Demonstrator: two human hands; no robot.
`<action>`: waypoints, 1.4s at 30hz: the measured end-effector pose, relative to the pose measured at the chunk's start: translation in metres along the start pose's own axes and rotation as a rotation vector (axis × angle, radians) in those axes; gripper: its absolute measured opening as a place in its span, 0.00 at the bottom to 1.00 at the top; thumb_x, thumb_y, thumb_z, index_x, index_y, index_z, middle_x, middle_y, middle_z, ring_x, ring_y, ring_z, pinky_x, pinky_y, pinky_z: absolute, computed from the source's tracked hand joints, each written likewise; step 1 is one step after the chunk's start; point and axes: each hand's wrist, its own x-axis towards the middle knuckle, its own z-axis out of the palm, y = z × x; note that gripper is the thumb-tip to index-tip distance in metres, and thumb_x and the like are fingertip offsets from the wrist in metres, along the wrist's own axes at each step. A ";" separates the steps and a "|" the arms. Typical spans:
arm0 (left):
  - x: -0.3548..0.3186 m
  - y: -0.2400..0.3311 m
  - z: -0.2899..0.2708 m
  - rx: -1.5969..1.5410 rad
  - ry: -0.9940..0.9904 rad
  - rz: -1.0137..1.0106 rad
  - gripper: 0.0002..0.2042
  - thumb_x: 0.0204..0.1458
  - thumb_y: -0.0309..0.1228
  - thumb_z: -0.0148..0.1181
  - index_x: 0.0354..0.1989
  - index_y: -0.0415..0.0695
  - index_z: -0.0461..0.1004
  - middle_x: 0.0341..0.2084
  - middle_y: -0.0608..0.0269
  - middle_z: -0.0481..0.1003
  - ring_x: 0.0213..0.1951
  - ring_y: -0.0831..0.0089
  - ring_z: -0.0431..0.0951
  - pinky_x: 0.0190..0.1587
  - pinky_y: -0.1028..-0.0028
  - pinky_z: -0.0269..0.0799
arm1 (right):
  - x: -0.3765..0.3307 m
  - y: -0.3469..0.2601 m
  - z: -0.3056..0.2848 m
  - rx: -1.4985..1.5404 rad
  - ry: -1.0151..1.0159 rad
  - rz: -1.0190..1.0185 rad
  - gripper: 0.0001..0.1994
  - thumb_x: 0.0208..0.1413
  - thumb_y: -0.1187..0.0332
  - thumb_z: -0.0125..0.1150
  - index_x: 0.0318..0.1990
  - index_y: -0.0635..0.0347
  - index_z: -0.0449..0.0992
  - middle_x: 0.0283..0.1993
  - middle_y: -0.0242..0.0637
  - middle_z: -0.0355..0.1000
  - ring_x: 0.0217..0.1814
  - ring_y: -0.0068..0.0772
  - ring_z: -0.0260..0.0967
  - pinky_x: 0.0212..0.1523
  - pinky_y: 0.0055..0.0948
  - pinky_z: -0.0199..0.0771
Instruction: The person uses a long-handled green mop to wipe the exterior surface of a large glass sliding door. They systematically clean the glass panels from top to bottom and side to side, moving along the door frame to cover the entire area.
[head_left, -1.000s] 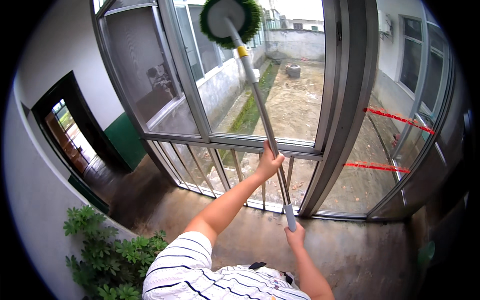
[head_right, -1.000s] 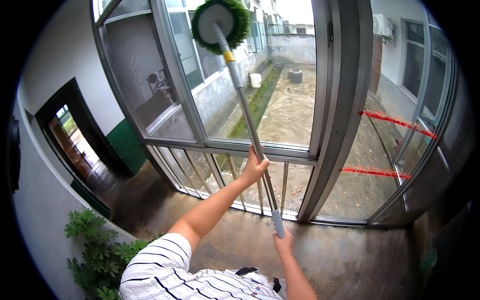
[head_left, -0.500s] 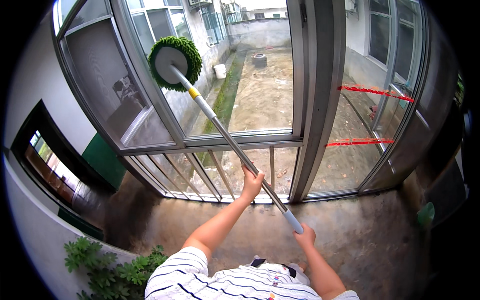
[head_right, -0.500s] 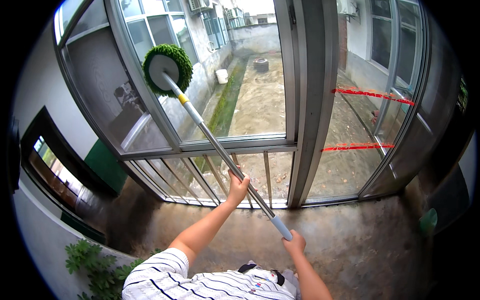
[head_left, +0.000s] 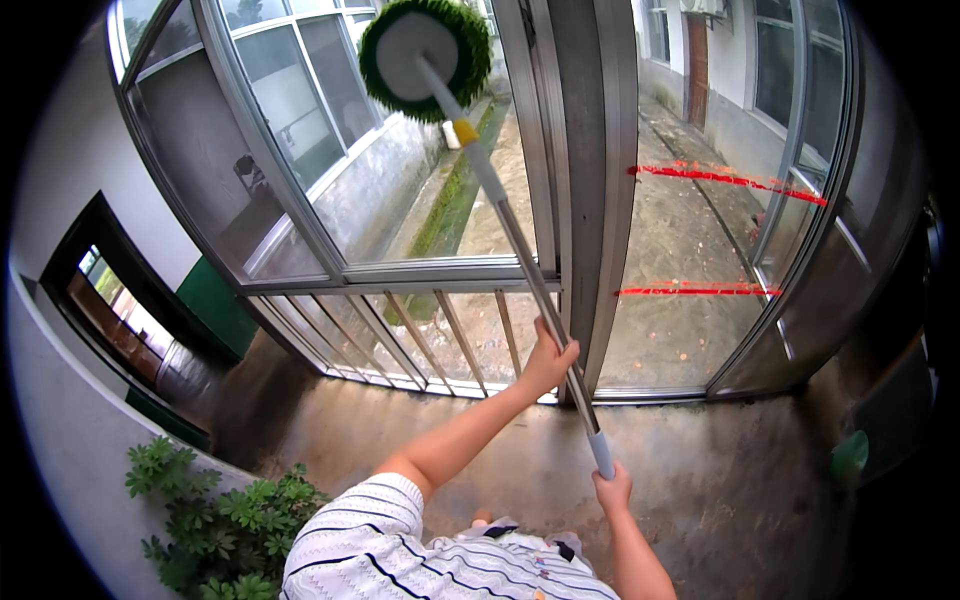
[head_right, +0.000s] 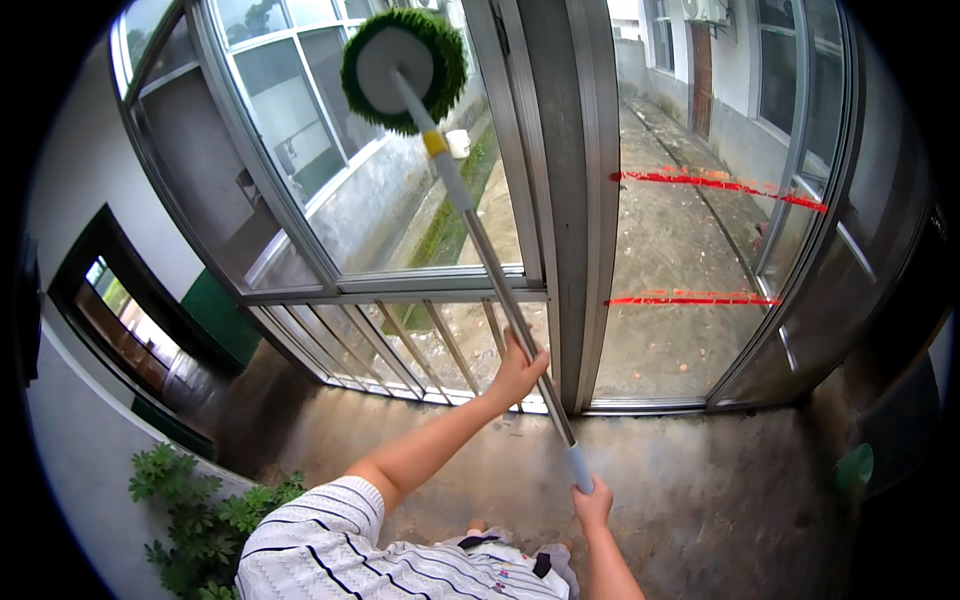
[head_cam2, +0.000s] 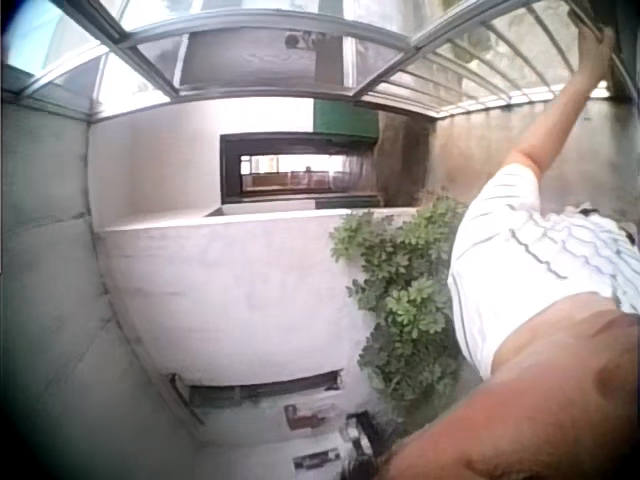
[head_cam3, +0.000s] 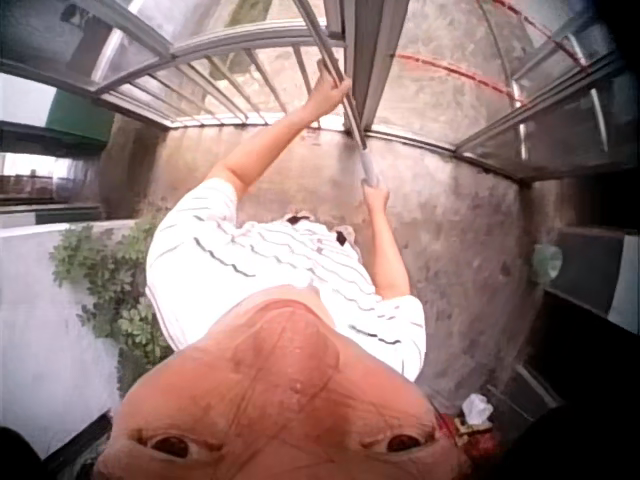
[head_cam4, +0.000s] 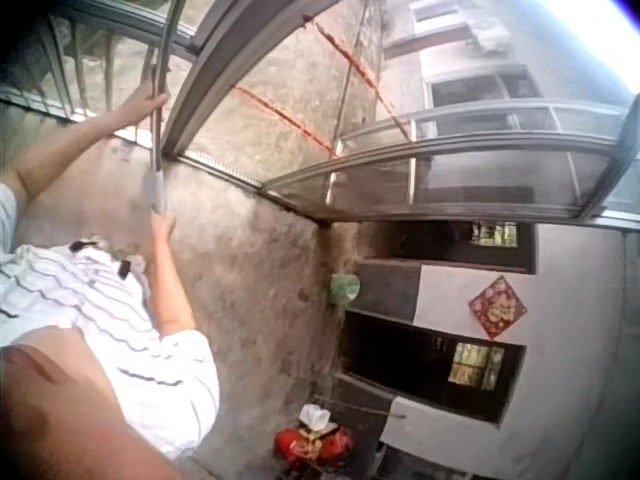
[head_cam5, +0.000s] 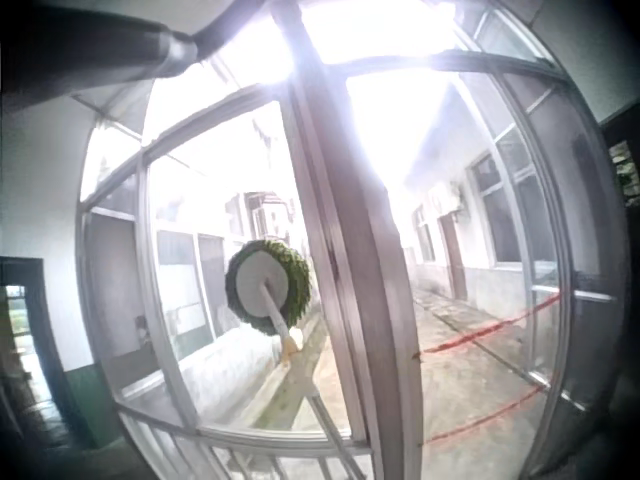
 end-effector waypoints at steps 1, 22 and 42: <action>0.009 0.011 0.007 0.029 -0.006 0.018 0.24 0.54 0.25 0.51 0.52 0.43 0.43 0.27 0.61 0.65 0.23 0.72 0.73 0.24 0.70 0.78 | 0.008 -0.003 -0.003 0.012 -0.001 -0.021 0.08 0.39 0.69 0.62 0.25 0.63 0.71 0.19 0.43 0.68 0.22 0.35 0.67 0.27 0.33 0.67; 0.062 -0.005 0.064 -0.014 0.065 0.021 0.26 0.51 0.25 0.50 0.53 0.47 0.40 0.39 0.54 0.61 0.27 0.67 0.73 0.23 0.66 0.80 | 0.094 0.013 -0.057 -0.049 -0.014 -0.057 0.10 0.37 0.64 0.63 0.26 0.58 0.73 0.23 0.44 0.72 0.27 0.48 0.70 0.29 0.38 0.68; -0.084 -0.122 0.154 -0.424 0.084 -0.443 0.25 0.54 0.23 0.51 0.51 0.50 0.41 0.36 0.59 0.58 0.30 0.68 0.73 0.29 0.58 0.82 | -0.034 0.087 -0.191 -0.562 0.124 0.091 0.09 0.33 0.67 0.64 0.23 0.56 0.71 0.21 0.44 0.71 0.27 0.51 0.70 0.29 0.43 0.67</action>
